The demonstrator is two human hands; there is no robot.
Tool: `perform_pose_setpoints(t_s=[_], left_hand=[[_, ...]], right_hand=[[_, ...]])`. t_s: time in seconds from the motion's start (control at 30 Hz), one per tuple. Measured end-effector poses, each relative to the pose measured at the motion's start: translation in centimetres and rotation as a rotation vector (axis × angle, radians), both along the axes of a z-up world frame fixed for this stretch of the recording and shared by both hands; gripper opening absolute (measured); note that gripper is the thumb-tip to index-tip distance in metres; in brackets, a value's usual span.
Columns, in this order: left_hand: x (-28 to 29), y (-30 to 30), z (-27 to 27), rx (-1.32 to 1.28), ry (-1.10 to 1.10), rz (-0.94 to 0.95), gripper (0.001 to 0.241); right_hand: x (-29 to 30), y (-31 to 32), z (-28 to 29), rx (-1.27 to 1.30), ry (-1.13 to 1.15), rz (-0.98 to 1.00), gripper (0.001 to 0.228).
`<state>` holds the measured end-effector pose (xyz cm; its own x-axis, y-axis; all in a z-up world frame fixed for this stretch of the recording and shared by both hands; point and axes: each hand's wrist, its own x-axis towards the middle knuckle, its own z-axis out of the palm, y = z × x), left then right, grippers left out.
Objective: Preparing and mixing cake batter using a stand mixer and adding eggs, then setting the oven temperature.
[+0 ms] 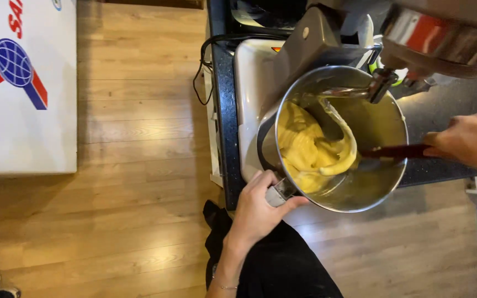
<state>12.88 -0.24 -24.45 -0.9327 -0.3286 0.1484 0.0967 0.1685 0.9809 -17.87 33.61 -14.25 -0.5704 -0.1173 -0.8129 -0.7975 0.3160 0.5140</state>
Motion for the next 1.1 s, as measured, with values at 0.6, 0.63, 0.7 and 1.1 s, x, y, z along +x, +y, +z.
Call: perform_pose_setpoints(t_s=[0.6,0.63,0.7,1.1], left_hand=[[-0.4,-0.4,-0.2,0.010,0.097,-0.076,0.054],[-0.4,-0.4,-0.3,0.014,0.089,-0.071,0.055],[-0.4,-0.4,-0.3,0.010,0.084,-0.073,0.054],[0.0,-0.7,-0.8,-0.036,-0.019,-0.057,0.053]], right_hand=[[17.7,-7.2,2.5,-0.547,-0.481,-2.207,0.040],[18.4,-7.3,2.3,-0.646,-0.519,-2.344,0.038],[20.0,-7.7,1.4,-0.759,-0.646,-2.518,0.038],[25.5,-18.3,0.1,-1.371,-2.044,-3.651,0.037]])
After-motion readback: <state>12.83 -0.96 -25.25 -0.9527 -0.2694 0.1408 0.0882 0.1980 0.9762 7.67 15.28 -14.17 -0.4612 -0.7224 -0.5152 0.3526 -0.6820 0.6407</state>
